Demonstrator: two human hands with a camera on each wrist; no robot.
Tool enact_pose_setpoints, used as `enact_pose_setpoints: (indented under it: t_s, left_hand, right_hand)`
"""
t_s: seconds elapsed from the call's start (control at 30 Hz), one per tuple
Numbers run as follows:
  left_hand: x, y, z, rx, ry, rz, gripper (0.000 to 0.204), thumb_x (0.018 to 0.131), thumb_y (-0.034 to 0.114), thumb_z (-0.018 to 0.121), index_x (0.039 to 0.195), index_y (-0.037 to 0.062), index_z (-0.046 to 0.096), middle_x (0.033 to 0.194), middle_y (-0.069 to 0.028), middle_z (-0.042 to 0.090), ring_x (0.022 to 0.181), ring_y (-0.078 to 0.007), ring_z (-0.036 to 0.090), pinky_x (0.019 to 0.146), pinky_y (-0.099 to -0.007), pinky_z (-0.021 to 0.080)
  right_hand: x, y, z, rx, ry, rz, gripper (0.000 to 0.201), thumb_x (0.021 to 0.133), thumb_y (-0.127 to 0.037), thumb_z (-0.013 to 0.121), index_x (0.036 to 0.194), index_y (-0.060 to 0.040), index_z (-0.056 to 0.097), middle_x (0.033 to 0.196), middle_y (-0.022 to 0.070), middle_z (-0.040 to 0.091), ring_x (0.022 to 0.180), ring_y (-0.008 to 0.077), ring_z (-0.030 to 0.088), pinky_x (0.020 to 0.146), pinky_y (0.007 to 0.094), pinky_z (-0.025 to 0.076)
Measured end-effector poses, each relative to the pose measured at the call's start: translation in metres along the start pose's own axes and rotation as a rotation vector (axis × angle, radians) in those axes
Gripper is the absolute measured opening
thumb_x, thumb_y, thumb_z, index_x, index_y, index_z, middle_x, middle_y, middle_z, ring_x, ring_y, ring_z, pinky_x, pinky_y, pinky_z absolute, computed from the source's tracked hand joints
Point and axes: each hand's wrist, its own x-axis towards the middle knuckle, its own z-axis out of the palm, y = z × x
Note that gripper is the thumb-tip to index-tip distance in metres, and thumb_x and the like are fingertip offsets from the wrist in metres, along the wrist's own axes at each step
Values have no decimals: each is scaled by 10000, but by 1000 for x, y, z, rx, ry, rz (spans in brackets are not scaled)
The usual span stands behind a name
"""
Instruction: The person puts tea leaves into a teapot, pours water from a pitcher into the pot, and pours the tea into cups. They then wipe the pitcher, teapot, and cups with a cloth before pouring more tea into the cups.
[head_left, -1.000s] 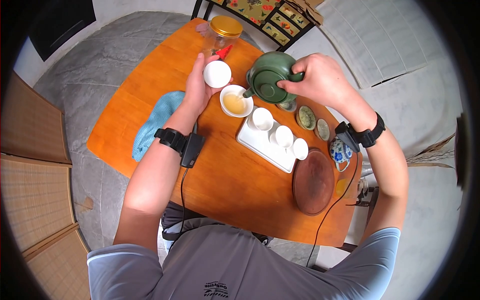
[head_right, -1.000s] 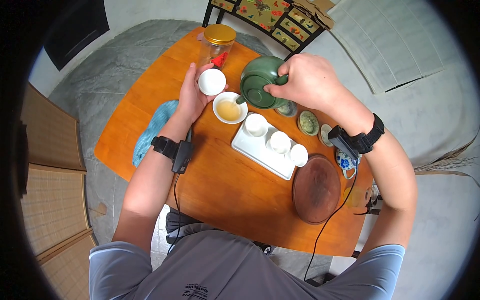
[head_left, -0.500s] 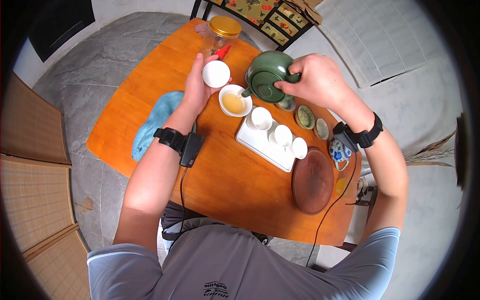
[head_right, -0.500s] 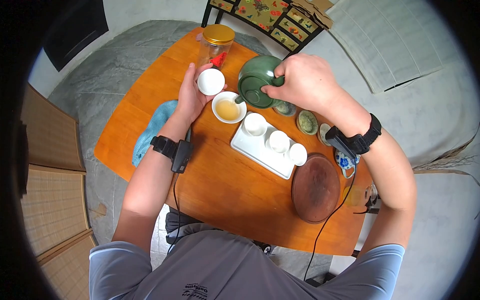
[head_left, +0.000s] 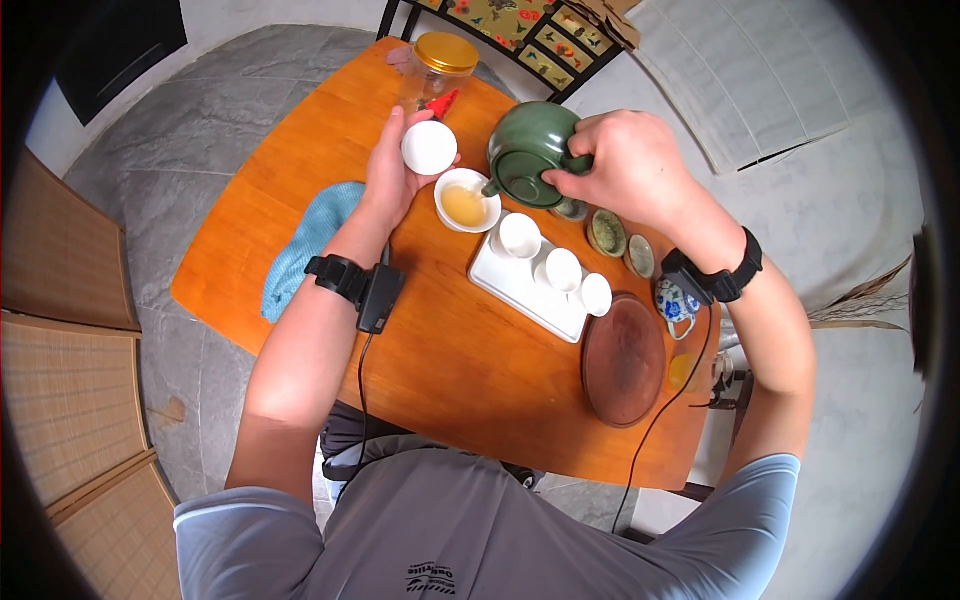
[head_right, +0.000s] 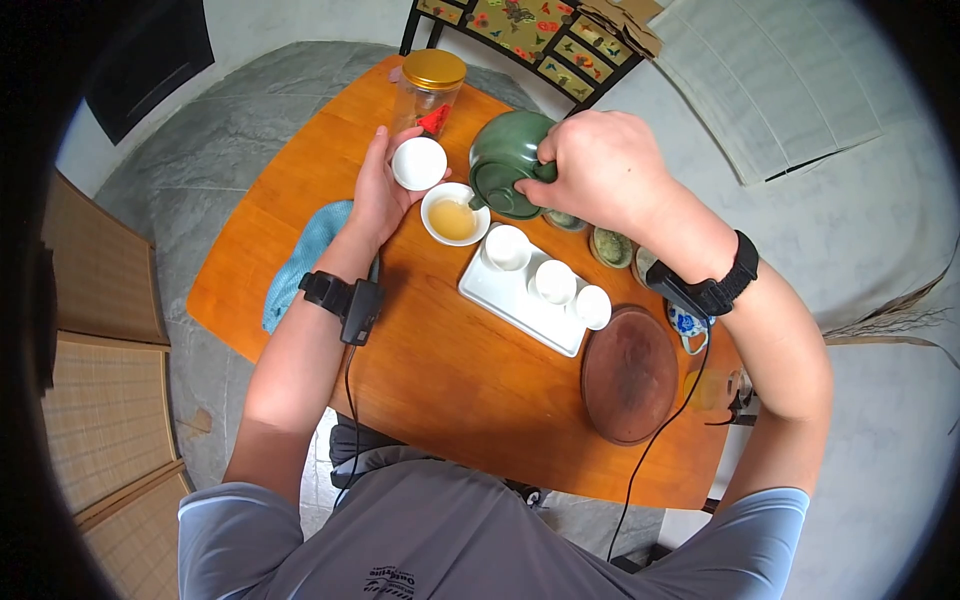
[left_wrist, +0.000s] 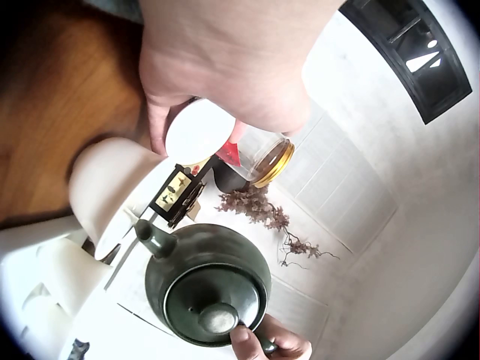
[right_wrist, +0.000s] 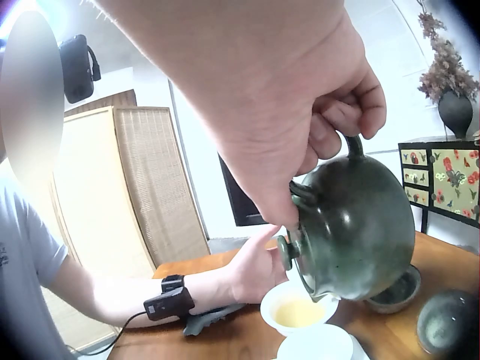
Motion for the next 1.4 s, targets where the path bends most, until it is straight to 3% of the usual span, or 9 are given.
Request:
enact_pose_setpoints:
  t_s: [0.2,0.27,1.4]
  left_hand:
    - [0,0,-1,8,-13,5,664,1102,577,346,1410,17,522,1255,-171,654,1086,-390,713,975,-503,609]
    - [0,-1,-1,4,-4,-1,663,1102,577,344,1411,19,523,1256,-172,654,1074,-393,716,975,-504,610]
    - [1,-1,-1,7,2,-18,673,1098,590,333,1416,25,513,1252,-161,658,1084,-388,713,977,-490,600]
  right_hand:
    - [0,-3,-3,-34,45,-63,398,754,-353,855,625,-41,646,653,103,604,656,349,628,578,459,496]
    - [1,-6,-8,-74,-40,-14,334,763,-382,842,705,-66,747,682,112,658,715,338,670,658,444,549]
    - [-10,-6,-14,-140,42,-147,341,747,-394,843,653,-91,716,702,43,624,731,296,658,627,423,543]
